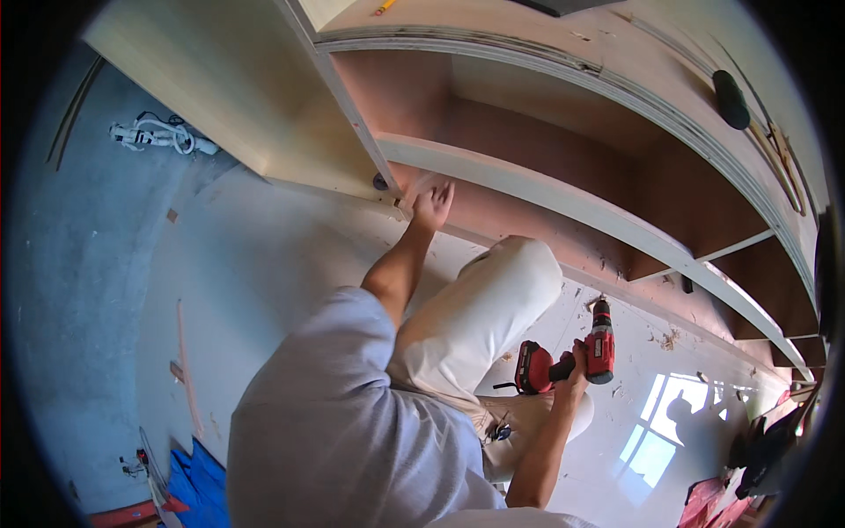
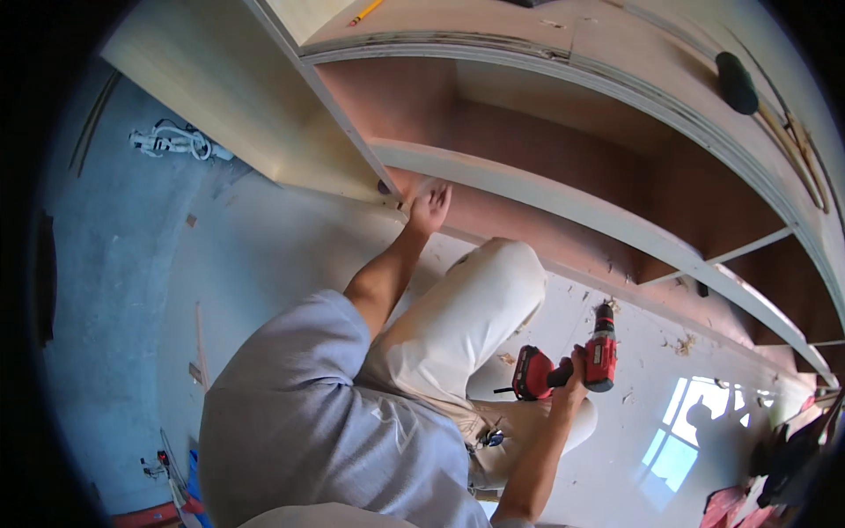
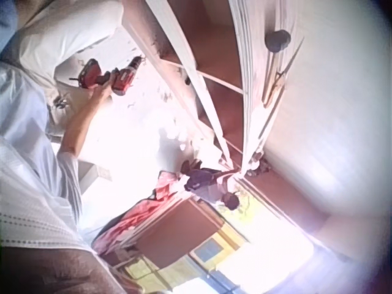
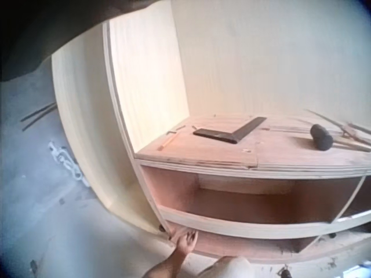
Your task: The person uses a power drill to drive screws into wooden trim and panels of a cabinet frame while kneeling on the floor, holding the pieces in place by hand.
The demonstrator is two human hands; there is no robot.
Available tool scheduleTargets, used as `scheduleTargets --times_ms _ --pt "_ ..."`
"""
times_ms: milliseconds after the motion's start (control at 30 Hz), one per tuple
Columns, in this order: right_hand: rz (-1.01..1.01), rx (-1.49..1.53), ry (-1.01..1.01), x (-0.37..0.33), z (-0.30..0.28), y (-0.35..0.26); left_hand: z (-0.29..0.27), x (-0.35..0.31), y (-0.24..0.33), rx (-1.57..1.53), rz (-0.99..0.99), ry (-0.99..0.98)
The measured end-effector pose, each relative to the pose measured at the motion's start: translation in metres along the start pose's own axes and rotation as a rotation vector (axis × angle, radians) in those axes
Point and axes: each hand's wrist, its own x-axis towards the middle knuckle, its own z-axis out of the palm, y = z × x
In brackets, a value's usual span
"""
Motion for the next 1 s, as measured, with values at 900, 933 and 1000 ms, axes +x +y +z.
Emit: scheduleTargets --times_ms 900,933,1000 --pt "0.083 -0.028 -0.153 0.021 0.004 0.013 0.068 0.012 0.067 -0.137 0.164 -0.126" --pt "0.103 -0.027 -0.155 0.021 0.003 0.013 0.064 0.008 0.069 -0.134 0.176 -0.118" --pt "0.084 -0.014 -0.156 0.018 -0.001 0.016 0.058 0.002 0.073 -0.134 0.195 -0.108"
